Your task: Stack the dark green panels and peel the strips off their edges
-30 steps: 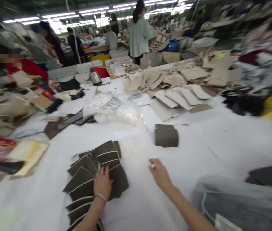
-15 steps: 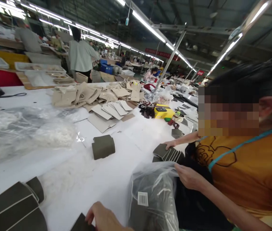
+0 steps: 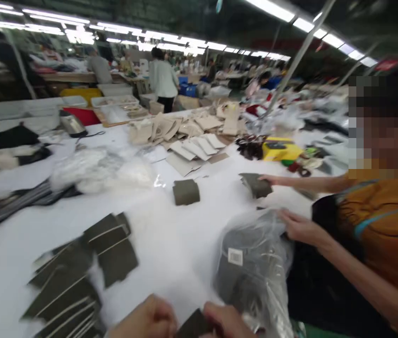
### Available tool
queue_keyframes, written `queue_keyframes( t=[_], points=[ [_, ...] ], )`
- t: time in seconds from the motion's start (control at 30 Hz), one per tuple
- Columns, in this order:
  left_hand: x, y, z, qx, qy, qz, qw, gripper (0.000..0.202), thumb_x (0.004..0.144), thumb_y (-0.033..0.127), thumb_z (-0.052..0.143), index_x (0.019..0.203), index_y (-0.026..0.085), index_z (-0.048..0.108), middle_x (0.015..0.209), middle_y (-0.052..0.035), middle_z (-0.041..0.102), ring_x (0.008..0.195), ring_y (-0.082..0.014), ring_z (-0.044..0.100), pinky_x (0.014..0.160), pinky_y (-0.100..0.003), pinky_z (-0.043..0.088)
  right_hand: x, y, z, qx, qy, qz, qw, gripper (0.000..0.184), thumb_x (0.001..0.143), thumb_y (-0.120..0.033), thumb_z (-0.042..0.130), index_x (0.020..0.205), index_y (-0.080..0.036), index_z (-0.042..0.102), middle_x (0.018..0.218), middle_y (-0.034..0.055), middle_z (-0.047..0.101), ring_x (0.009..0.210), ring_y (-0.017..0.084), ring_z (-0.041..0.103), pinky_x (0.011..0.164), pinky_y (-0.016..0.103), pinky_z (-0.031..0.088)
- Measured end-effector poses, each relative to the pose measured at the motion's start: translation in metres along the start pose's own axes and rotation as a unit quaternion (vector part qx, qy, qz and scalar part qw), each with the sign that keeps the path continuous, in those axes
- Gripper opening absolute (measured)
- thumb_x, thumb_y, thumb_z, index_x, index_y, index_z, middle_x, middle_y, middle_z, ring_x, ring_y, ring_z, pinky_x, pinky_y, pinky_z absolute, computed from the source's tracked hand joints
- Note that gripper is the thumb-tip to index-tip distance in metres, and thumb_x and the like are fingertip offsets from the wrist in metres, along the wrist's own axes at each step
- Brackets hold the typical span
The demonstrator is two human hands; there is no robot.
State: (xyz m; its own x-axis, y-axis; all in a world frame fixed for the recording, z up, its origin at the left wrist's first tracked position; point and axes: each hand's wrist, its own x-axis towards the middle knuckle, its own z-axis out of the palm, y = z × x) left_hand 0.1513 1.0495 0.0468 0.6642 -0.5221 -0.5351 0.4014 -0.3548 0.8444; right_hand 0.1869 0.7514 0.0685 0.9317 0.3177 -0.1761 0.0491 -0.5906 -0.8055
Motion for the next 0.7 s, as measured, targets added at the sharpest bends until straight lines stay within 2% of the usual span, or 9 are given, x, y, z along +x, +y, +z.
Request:
queue_keyframes(
  t=[0.07, 0.1, 0.17, 0.27, 0.47, 0.57, 0.7],
  points=[
    [-0.009, -0.008, 0.001, -0.126, -0.051, -0.045, 0.99, 0.023, 0.063, 0.035, 0.064, 0.064, 0.013, 0.065, 0.05, 0.0035, 0.053, 0.046, -0.0079, 0.045, 0.049, -0.021, 0.039, -0.03, -0.021, 0.062, 0.008, -0.051, -0.037, 0.998, 0.038, 0.084, -0.034, 0.068, 0.119, -0.025, 0.058, 0.112, 0.0055, 0.062, 0.097, 0.024, 0.061, 0.083, 0.037, 0.052],
    [-0.01, -0.011, 0.002, -0.152, -0.04, -0.057, 0.986, 0.022, 0.06, 0.033, 0.064, 0.066, 0.012, 0.067, 0.051, 0.0036, 0.054, 0.046, -0.0075, 0.045, 0.05, -0.021, 0.039, -0.042, -0.031, 0.08, -0.019, -0.072, -0.075, 0.994, 0.038, 0.084, -0.03, 0.067, 0.121, -0.028, 0.057, 0.116, 0.0059, 0.06, 0.1, 0.025, 0.06, 0.084, 0.037, 0.051],
    [-0.01, -0.012, 0.004, -0.19, -0.027, -0.072, 0.979, 0.022, 0.058, 0.032, 0.066, 0.067, 0.012, 0.068, 0.05, 0.0041, 0.055, 0.046, -0.007, 0.044, 0.05, -0.021, 0.038, -0.053, -0.045, 0.095, -0.067, -0.093, -0.149, 0.982, 0.036, 0.085, -0.025, 0.065, 0.12, -0.031, 0.057, 0.116, 0.0059, 0.058, 0.101, 0.025, 0.058, 0.084, 0.038, 0.049],
    [-0.009, -0.007, 0.009, -0.217, -0.027, -0.075, 0.973, 0.019, 0.056, 0.03, 0.067, 0.065, 0.013, 0.068, 0.049, 0.0046, 0.055, 0.044, -0.0068, 0.044, 0.048, -0.02, 0.037, -0.047, -0.052, 0.088, -0.12, -0.102, -0.211, 0.965, 0.028, 0.086, -0.02, 0.064, 0.111, -0.029, 0.058, 0.103, 0.0043, 0.06, 0.092, 0.023, 0.058, 0.079, 0.037, 0.046],
    [-0.012, -0.002, 0.019, -0.226, -0.037, -0.068, 0.971, 0.018, 0.051, 0.024, 0.063, 0.063, 0.012, 0.067, 0.047, 0.0039, 0.055, 0.041, -0.0071, 0.044, 0.044, -0.02, 0.034, -0.047, -0.055, 0.081, -0.166, -0.092, -0.26, 0.947, 0.023, 0.088, -0.015, 0.062, 0.108, -0.024, 0.056, 0.097, 0.0034, 0.061, 0.085, 0.021, 0.056, 0.076, 0.036, 0.038],
    [-0.012, -0.004, 0.026, -0.219, -0.023, -0.063, 0.974, 0.016, 0.052, 0.025, 0.062, 0.062, 0.012, 0.066, 0.046, 0.0049, 0.052, 0.041, -0.0061, 0.04, 0.044, -0.02, 0.031, -0.051, -0.057, 0.084, -0.17, -0.103, -0.257, 0.946, 0.018, 0.087, -0.014, 0.063, 0.102, -0.022, 0.058, 0.094, 0.0033, 0.061, 0.085, 0.022, 0.055, 0.077, 0.036, 0.036],
    [-0.014, -0.008, 0.036, -0.189, -0.027, -0.059, 0.98, 0.017, 0.054, 0.025, 0.058, 0.063, 0.013, 0.065, 0.045, 0.0061, 0.048, 0.043, -0.0059, 0.039, 0.045, -0.02, 0.031, -0.053, -0.061, 0.085, -0.181, -0.128, -0.207, 0.953, 0.016, 0.082, -0.012, 0.069, 0.091, -0.02, 0.058, 0.089, 0.0028, 0.059, 0.084, 0.022, 0.054, 0.077, 0.036, 0.035]
  ],
)
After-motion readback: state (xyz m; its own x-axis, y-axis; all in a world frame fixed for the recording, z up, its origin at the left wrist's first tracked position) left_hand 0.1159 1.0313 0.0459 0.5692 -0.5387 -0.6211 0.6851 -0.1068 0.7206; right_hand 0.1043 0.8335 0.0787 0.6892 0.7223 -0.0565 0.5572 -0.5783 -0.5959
